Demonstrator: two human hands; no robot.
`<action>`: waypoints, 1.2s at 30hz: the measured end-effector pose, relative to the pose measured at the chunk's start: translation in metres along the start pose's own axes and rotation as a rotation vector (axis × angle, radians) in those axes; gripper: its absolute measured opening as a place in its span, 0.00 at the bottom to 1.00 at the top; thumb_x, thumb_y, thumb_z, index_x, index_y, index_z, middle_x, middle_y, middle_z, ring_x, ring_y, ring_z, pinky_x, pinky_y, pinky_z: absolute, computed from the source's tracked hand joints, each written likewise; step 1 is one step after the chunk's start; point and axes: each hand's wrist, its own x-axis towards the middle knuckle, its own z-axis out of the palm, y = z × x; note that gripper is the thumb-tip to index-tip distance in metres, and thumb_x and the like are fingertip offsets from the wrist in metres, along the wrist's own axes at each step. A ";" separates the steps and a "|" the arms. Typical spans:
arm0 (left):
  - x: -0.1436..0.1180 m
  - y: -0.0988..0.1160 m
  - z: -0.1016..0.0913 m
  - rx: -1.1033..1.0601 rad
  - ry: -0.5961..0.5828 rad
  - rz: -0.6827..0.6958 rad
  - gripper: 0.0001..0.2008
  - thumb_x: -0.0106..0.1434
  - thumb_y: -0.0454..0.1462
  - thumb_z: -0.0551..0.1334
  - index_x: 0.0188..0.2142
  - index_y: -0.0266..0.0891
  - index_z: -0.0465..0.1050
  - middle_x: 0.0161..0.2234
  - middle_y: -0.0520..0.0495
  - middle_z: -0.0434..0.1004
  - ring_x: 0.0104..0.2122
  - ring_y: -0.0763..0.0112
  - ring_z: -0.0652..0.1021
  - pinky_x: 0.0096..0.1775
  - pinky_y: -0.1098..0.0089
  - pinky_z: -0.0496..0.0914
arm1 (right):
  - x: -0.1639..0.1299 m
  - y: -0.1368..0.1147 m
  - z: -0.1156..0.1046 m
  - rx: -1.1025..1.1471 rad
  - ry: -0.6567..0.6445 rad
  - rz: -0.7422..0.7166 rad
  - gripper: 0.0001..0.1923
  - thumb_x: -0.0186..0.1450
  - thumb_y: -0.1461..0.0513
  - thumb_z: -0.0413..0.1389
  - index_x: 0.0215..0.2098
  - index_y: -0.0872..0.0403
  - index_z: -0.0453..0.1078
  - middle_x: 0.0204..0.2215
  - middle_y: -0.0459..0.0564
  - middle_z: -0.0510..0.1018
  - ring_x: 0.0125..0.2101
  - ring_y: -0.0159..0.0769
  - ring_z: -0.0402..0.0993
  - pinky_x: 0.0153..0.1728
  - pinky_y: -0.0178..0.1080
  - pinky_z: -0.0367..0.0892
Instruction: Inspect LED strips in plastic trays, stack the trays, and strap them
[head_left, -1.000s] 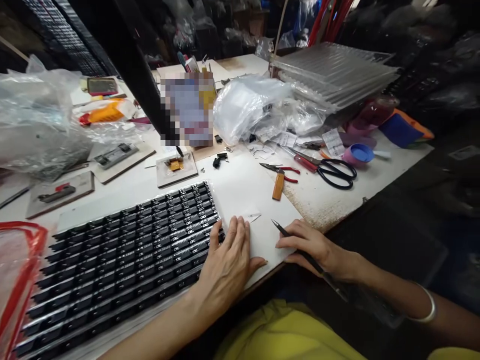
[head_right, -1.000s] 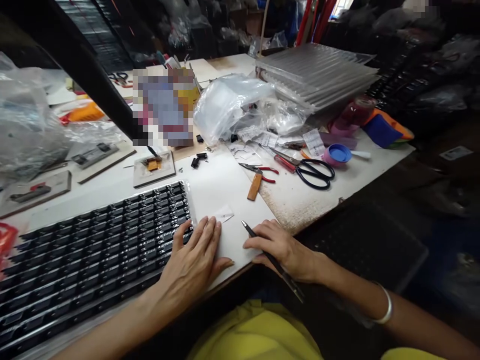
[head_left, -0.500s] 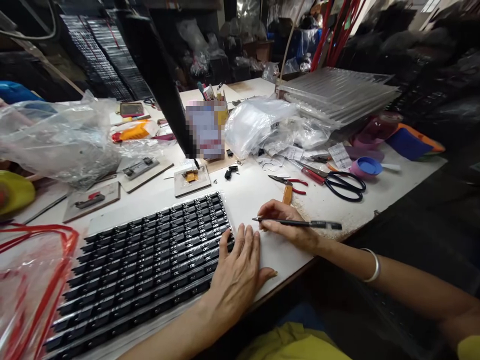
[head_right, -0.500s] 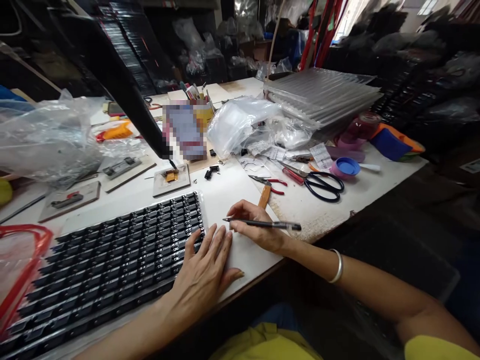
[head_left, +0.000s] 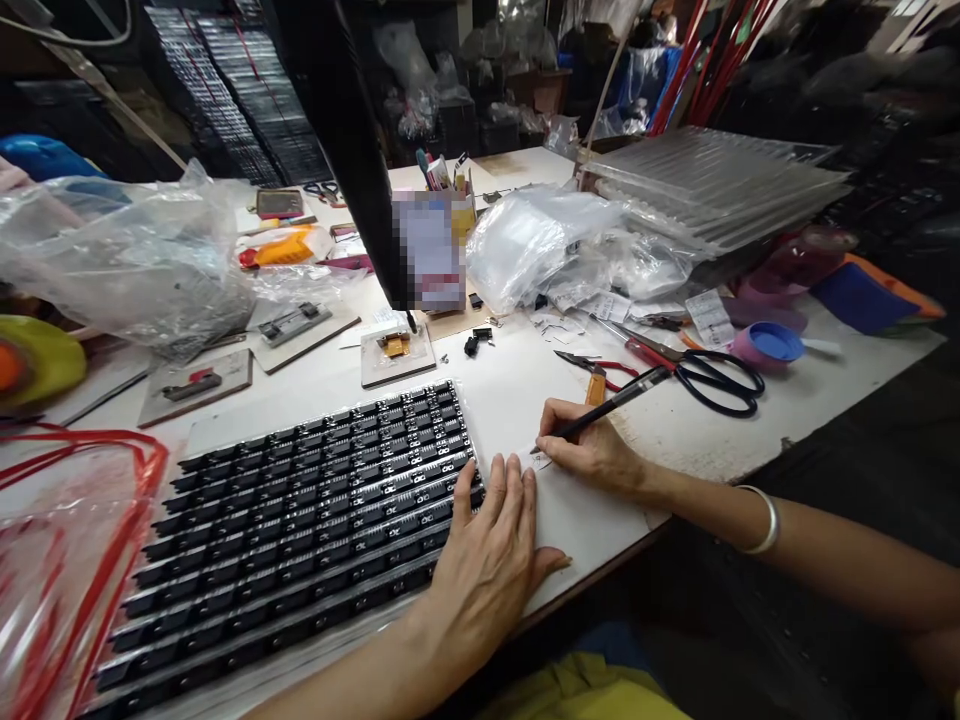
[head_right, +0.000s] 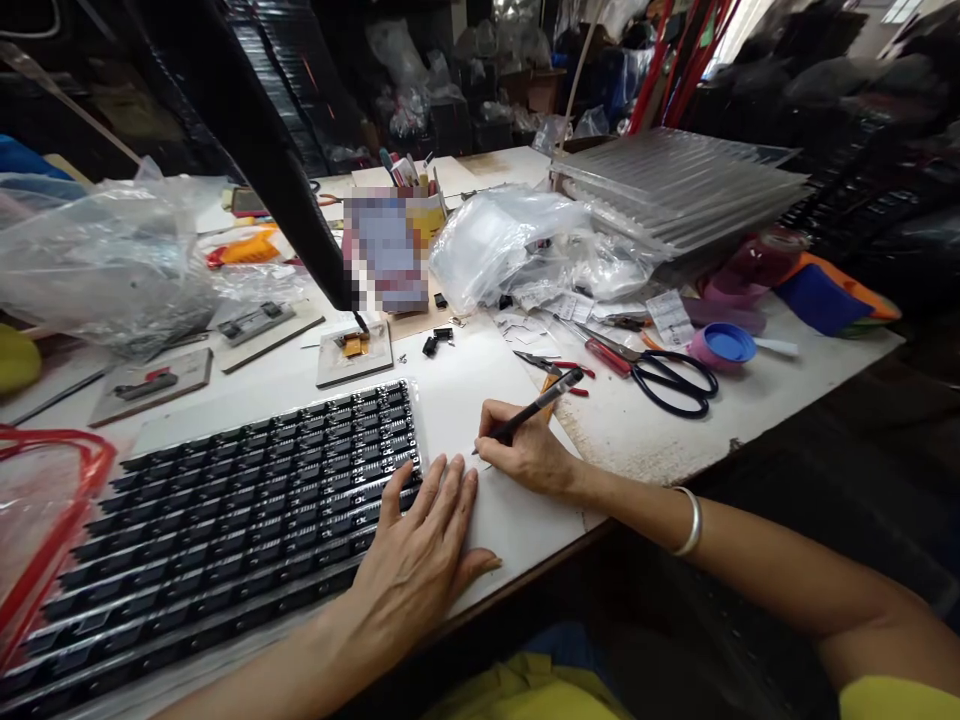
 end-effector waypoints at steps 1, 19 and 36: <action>0.000 0.000 0.000 -0.001 0.001 -0.003 0.33 0.67 0.52 0.42 0.56 0.27 0.64 0.56 0.33 0.67 0.57 0.51 0.66 0.57 0.48 0.49 | 0.002 -0.002 -0.002 0.018 0.022 -0.019 0.07 0.58 0.62 0.53 0.23 0.53 0.61 0.18 0.41 0.64 0.20 0.27 0.59 0.22 0.33 0.56; 0.000 0.000 0.001 -0.025 -0.025 -0.020 0.33 0.66 0.53 0.44 0.57 0.28 0.63 0.57 0.34 0.65 0.59 0.52 0.63 0.58 0.49 0.48 | -0.005 0.011 -0.001 -0.122 -0.064 -0.120 0.09 0.58 0.66 0.52 0.22 0.53 0.57 0.17 0.40 0.60 0.19 0.26 0.53 0.21 0.32 0.52; -0.001 0.000 0.001 -0.049 -0.042 -0.028 0.33 0.66 0.53 0.46 0.58 0.29 0.62 0.58 0.36 0.64 0.60 0.54 0.61 0.60 0.50 0.46 | -0.004 0.015 0.002 -0.147 -0.062 -0.175 0.10 0.60 0.67 0.52 0.22 0.55 0.58 0.17 0.39 0.59 0.19 0.25 0.53 0.21 0.30 0.52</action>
